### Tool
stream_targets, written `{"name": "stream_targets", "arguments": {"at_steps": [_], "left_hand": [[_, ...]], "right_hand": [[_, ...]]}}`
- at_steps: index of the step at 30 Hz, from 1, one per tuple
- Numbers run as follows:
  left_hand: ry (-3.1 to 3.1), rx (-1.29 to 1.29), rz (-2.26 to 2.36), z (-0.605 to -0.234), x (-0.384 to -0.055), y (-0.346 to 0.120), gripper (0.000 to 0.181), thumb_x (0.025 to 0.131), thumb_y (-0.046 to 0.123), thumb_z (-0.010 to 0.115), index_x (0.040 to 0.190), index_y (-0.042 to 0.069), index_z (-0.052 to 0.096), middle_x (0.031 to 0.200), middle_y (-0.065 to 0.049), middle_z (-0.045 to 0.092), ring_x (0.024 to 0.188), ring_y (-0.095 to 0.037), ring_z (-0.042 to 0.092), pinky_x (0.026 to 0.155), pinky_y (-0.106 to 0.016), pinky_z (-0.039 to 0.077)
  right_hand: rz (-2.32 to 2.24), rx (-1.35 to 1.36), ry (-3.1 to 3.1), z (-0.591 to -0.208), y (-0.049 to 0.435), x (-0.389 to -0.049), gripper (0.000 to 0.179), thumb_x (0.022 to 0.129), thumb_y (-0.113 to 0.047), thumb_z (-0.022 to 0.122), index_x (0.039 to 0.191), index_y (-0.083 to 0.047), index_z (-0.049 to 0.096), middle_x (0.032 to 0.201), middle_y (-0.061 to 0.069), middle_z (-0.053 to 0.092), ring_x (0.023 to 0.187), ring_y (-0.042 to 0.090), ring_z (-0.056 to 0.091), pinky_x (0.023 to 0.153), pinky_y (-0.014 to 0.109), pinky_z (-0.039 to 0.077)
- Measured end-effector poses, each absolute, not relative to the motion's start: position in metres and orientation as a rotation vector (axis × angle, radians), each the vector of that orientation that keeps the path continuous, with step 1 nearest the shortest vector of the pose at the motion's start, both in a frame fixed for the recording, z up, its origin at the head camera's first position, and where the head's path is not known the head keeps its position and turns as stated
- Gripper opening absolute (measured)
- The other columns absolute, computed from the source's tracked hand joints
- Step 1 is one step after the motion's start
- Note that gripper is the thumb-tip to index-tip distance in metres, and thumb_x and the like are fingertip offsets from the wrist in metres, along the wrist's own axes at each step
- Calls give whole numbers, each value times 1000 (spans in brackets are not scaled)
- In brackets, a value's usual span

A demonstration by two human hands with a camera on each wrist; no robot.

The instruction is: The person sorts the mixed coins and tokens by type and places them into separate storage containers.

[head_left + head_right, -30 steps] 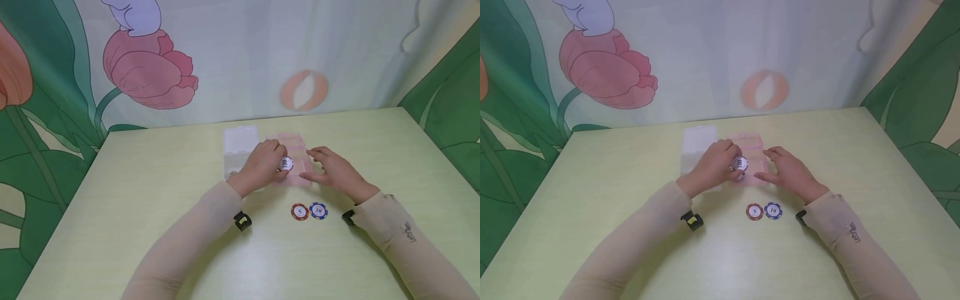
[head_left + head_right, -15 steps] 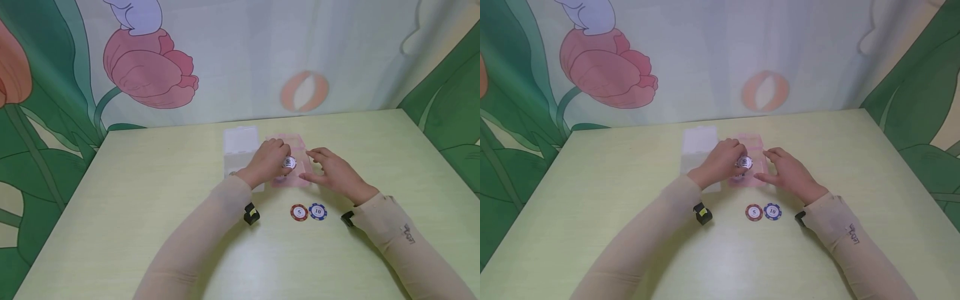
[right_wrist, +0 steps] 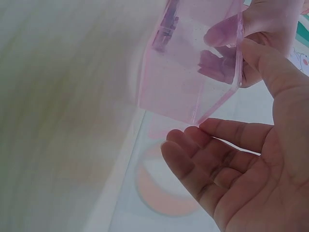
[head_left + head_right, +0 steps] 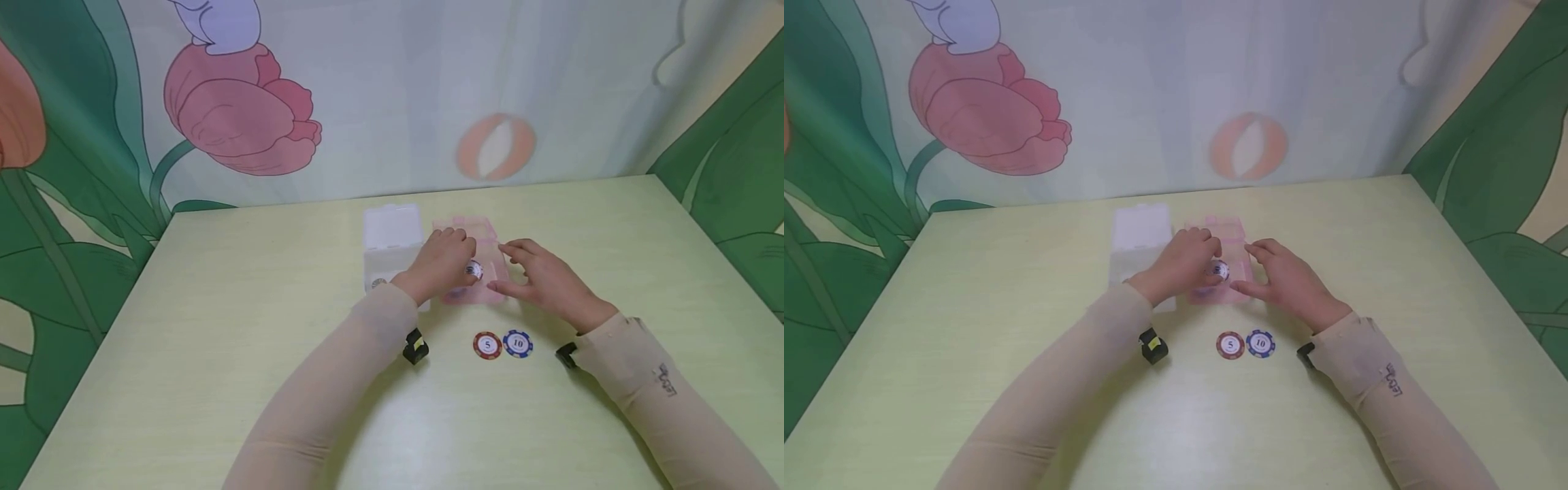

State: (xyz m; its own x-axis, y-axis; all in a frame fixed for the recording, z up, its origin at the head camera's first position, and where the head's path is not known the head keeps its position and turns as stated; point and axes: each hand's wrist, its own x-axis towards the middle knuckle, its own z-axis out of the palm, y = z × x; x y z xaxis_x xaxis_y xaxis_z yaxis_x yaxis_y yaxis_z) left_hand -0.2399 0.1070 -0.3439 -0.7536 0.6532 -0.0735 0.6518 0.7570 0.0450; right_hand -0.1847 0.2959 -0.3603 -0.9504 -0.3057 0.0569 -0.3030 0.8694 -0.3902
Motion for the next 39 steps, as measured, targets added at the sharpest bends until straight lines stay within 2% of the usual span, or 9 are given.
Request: {"name": "stream_targets", "arguments": {"at_steps": [15,22,27,39], "left_hand": [[2912,1082,56,-340,-235,106,41,87,41,68,115,13,60,110,-1,58,105,-17,50,92,-29,40],[2941,1098,117,-336,-231,101,39,88,41,67,116,13,60,111,-1,57,108,-19,51,101,-32,39],[2967,1131,144,-333,-228,96,40,88,40,68,116,13,61,110,-1,58,107,-19,52,96,-31,39],[3010,1211,218,-318,-205,95,42,86,44,68,118,17,61,107,1,58,105,-16,52,98,-30,38]], "right_hand": [[-627,-499,3033,-359,296,-184,74,86,-39,70,139,6,45,138,21,46,114,35,57,96,50,49],[-616,-501,3034,-359,297,-184,74,86,-39,69,139,6,44,138,21,46,114,35,57,95,51,49],[-609,-494,3022,-359,296,-185,75,86,-41,69,139,6,43,139,22,45,115,36,56,95,51,49],[-603,-490,3023,-359,296,-185,74,86,-40,69,139,5,44,139,21,46,114,35,56,95,51,49]]}}
